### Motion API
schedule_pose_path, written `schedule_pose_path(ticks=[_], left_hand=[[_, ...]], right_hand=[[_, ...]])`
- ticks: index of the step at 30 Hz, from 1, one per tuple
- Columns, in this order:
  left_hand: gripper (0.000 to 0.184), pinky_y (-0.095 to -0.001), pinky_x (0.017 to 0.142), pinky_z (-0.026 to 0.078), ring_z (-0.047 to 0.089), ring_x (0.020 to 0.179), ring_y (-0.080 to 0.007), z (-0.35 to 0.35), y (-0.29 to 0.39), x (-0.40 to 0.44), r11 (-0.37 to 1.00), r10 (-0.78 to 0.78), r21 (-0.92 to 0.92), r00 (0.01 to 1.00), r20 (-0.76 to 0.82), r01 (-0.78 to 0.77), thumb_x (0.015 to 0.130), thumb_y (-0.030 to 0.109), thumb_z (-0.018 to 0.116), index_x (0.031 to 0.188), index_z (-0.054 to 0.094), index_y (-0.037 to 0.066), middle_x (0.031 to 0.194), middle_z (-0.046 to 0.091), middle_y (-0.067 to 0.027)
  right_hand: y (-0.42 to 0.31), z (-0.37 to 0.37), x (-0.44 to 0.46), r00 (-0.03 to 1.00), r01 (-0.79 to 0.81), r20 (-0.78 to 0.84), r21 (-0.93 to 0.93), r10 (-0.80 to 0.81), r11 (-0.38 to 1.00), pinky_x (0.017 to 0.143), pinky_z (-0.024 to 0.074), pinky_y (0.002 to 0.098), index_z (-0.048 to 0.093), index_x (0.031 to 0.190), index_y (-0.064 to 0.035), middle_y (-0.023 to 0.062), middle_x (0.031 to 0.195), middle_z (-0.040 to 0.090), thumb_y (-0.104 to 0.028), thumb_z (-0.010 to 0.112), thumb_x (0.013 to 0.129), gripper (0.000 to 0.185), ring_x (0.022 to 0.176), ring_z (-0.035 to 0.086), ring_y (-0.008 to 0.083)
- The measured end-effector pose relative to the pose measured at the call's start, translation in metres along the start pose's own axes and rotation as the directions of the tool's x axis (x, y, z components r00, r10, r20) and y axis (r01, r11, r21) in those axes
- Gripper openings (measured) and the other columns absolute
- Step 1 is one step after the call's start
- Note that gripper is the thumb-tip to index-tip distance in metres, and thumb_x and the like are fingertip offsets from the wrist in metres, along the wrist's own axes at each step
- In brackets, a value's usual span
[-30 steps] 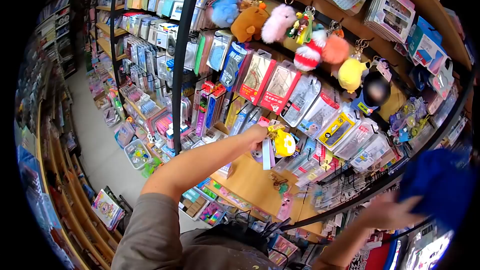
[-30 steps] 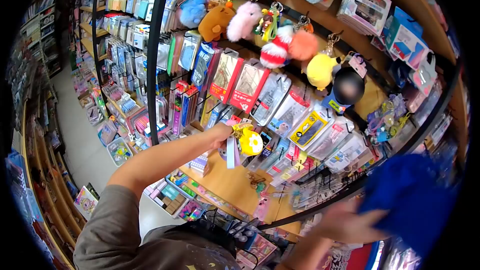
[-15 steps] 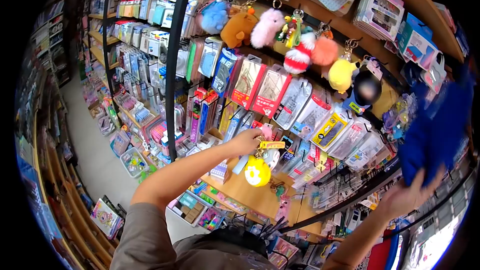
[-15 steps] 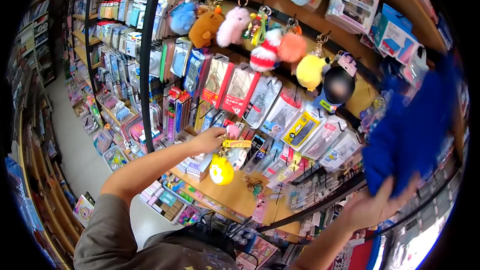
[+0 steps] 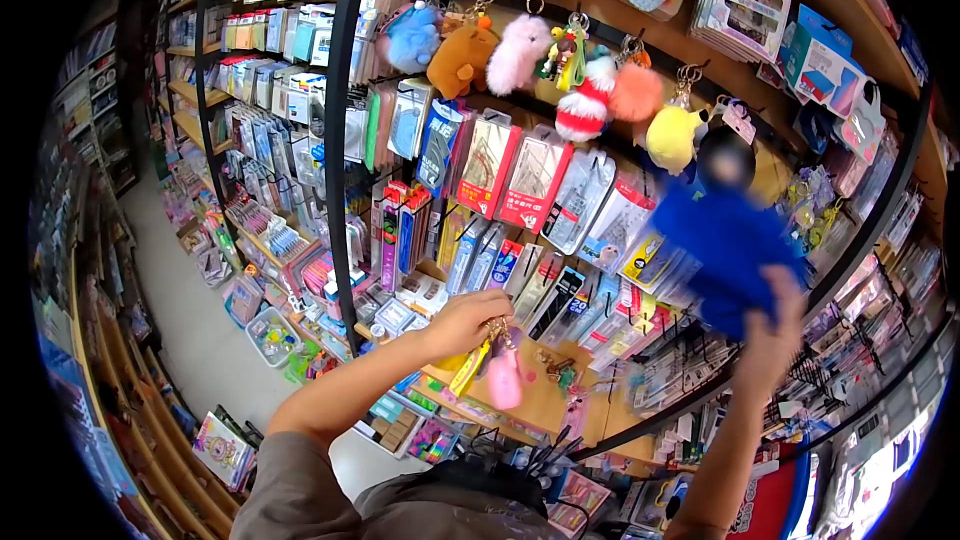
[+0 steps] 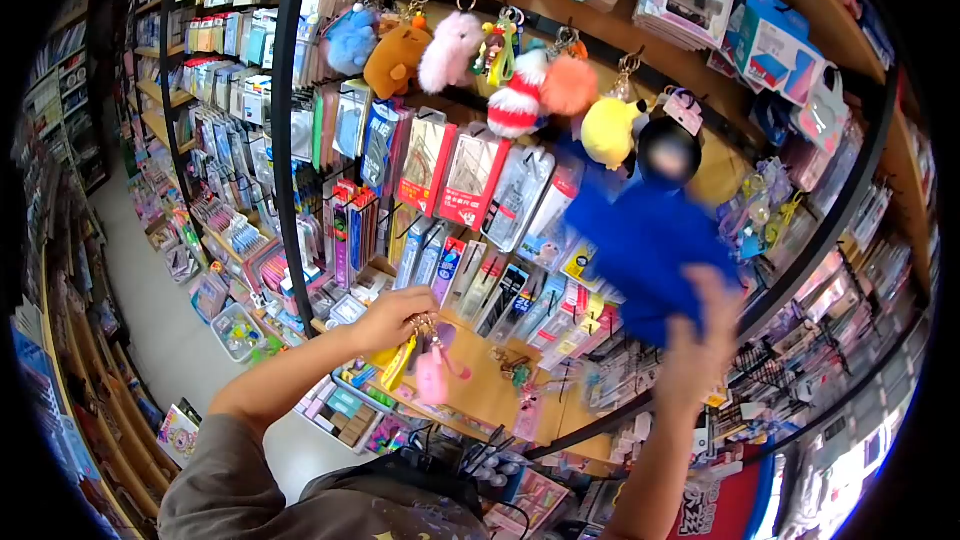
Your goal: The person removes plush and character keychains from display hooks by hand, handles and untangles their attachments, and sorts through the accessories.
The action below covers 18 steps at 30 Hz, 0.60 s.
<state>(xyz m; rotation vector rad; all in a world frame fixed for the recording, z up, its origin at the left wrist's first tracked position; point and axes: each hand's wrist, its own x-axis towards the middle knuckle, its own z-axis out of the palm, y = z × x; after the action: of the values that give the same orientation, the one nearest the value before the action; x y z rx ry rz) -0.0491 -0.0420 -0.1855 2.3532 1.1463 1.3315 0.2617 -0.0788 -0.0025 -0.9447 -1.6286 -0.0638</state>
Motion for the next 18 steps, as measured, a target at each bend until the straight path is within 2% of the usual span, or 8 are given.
schedule_pose_path(ticks=[3, 5, 6, 8, 11, 13, 16, 18], left_hand=[[0.009, -0.0341, 0.067, 0.044, 0.055, 0.079, -0.0301, 0.006, 0.007, -0.001, 0.993, 0.024, -0.113, 0.985, -0.169, -0.044, 0.076, 0.004, 0.055, 0.085, 0.056, 0.005, 0.085, 0.057, -0.0108], [0.008, -0.0331, 0.067, 0.044, 0.055, 0.077, -0.0289, 0.01, 0.007, -0.002, 0.975, 0.006, -0.214, 0.966, -0.257, -0.063, 0.076, 0.003, 0.056, 0.084, 0.057, 0.004, 0.081, 0.057, -0.0116], [0.005, -0.0319, 0.066, 0.043, 0.055, 0.074, -0.0261, 0.005, 0.017, 0.0, 0.96, -0.025, -0.269, 0.929, -0.368, -0.08, 0.077, 0.004, 0.056, 0.081, 0.057, 0.002, 0.077, 0.057, -0.011], [0.004, -0.0318, 0.066, 0.042, 0.055, 0.074, -0.0254, 0.013, 0.011, -0.02, 0.979, 0.02, -0.187, 0.947, -0.322, -0.084, 0.078, 0.005, 0.056, 0.08, 0.057, 0.002, 0.077, 0.056, -0.0099], [0.007, -0.0304, 0.069, 0.043, 0.054, 0.075, -0.021, 0.012, 0.005, -0.023, 0.92, -0.087, -0.387, 0.935, -0.344, -0.056, 0.083, 0.008, 0.055, 0.081, 0.057, 0.001, 0.078, 0.057, -0.0086], [0.011, -0.0294, 0.07, 0.043, 0.054, 0.076, -0.0192, 0.01, 0.008, -0.03, 0.821, -0.208, -0.57, 0.918, -0.337, -0.023, 0.085, 0.011, 0.056, 0.081, 0.058, 0.0, 0.079, 0.057, -0.0085], [0.019, -0.0291, 0.071, 0.043, 0.054, 0.078, -0.0182, 0.008, 0.001, -0.03, 0.782, -0.187, -0.616, 0.907, -0.378, -0.095, 0.085, 0.019, 0.057, 0.082, 0.058, 0.0, 0.082, 0.057, -0.0083], [0.02, -0.0303, 0.071, 0.043, 0.053, 0.079, -0.0187, 0.005, 0.007, -0.021, 0.757, -0.176, -0.637, 0.892, -0.417, -0.148, 0.086, 0.02, 0.057, 0.08, 0.058, 0.0, 0.081, 0.055, -0.008]], right_hand=[[-0.016, 0.009, -0.013, 0.696, 0.244, -0.663, -0.14, -0.274, 0.96, 0.086, 0.0376, 0.0324, 0.055, 0.1, 0.0006, 0.0146, 0.106, 0.052, 0.0, 0.051, 0.076, 0.025, 0.097, 0.05, 0.0256], [0.015, 0.065, -0.073, 0.937, 0.299, -0.012, -0.49, -0.349, 0.819, 0.077, 0.0398, 0.0337, 0.057, 0.093, -0.0014, 0.0152, 0.096, 0.054, -0.006, 0.051, 0.075, 0.019, 0.088, 0.052, 0.0261], [0.036, 0.097, -0.105, 0.694, 0.491, 0.715, -0.392, -0.078, 0.778, 0.073, 0.0409, 0.0344, 0.058, 0.089, -0.0024, 0.0155, 0.091, 0.054, -0.01, 0.052, 0.075, 0.017, 0.084, 0.053, 0.0263], [0.056, 0.108, -0.152, 0.068, 0.396, 0.989, -0.15, 0.134, 0.906, 0.064, 0.0432, 0.0358, 0.059, 0.081, -0.0044, 0.0161, 0.081, 0.056, -0.016, 0.053, 0.074, 0.015, 0.075, 0.055, 0.0268], [0.059, 0.066, -0.119, 0.45, 0.471, 0.869, -0.036, -0.205, 0.882, 0.071, 0.0425, 0.0391, 0.059, 0.085, -0.01, 0.0142, 0.086, 0.053, -0.011, 0.049, 0.073, 0.016, 0.081, 0.053, 0.0296], [0.046, 0.045, -0.058, 0.581, 0.023, 0.808, -0.137, 0.098, 0.99, 0.086, 0.0392, 0.0358, 0.059, 0.087, -0.0177, 0.0134, 0.096, 0.048, 0.003, 0.047, 0.065, 0.032, 0.098, 0.05, 0.0327], [0.006, 0.011, 0.005, 0.988, -0.117, 0.115, 0.14, 0.101, 0.983, 0.093, 0.0361, 0.0305, 0.055, 0.098, -0.0043, 0.0081, 0.107, 0.051, 0.012, 0.042, 0.059, 0.044, 0.1, 0.049, 0.0199], [-0.014, 0.012, 0.023, 0.844, 0.246, -0.532, 0.269, -0.069, 0.931, 0.089, 0.0387, 0.0315, 0.053, 0.104, -0.0037, 0.0101, 0.105, 0.051, 0.01, 0.044, 0.064, 0.043, 0.098, 0.051, 0.021]])
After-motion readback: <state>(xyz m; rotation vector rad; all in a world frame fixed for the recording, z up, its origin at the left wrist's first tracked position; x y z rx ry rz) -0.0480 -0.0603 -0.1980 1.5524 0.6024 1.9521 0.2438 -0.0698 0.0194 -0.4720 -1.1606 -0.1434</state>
